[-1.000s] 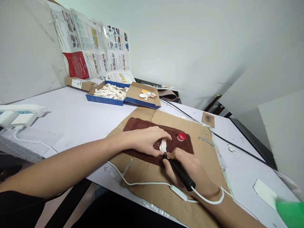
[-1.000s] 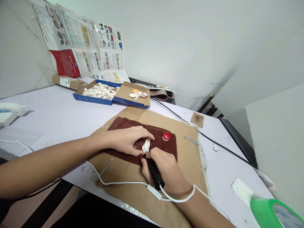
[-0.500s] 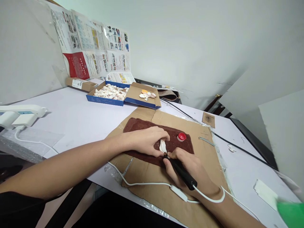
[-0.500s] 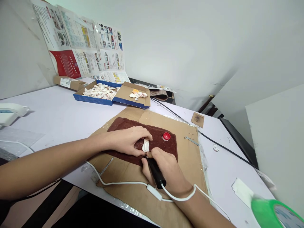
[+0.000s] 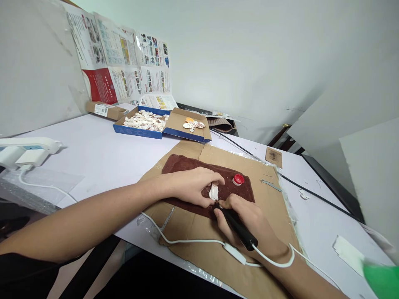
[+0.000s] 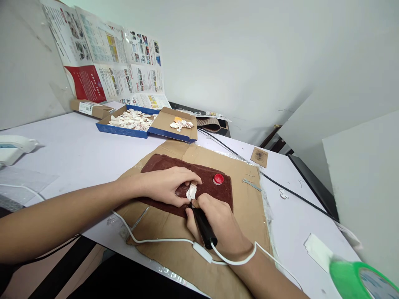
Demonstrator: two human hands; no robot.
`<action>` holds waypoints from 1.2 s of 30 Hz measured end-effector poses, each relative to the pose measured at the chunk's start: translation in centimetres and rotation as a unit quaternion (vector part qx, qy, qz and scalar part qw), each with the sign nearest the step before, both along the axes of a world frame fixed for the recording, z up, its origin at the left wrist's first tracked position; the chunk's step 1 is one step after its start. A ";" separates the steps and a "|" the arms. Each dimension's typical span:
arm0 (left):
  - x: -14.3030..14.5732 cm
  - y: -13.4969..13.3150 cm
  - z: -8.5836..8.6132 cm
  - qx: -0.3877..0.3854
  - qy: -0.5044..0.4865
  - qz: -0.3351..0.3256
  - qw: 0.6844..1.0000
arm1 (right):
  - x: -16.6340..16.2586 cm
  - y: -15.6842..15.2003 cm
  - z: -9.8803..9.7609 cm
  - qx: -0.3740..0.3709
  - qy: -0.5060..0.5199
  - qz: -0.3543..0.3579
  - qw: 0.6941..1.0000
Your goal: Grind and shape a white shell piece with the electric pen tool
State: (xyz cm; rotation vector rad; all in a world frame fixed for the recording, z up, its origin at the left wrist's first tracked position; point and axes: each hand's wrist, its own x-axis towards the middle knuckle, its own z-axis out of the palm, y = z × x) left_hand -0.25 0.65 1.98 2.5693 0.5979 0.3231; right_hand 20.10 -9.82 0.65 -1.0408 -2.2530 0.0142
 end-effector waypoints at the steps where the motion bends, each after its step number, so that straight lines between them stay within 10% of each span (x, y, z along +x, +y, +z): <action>1: 0.0 0.0 0.1 -0.003 -0.001 -0.006 1.000 | 0.0 0.0 0.0 -0.001 -0.001 0.000 1.000; 36: 0.0 -0.4 0.2 -0.040 -0.008 -0.008 0.999 | 0.3 0.0 0.1 -0.006 0.006 0.011 1.000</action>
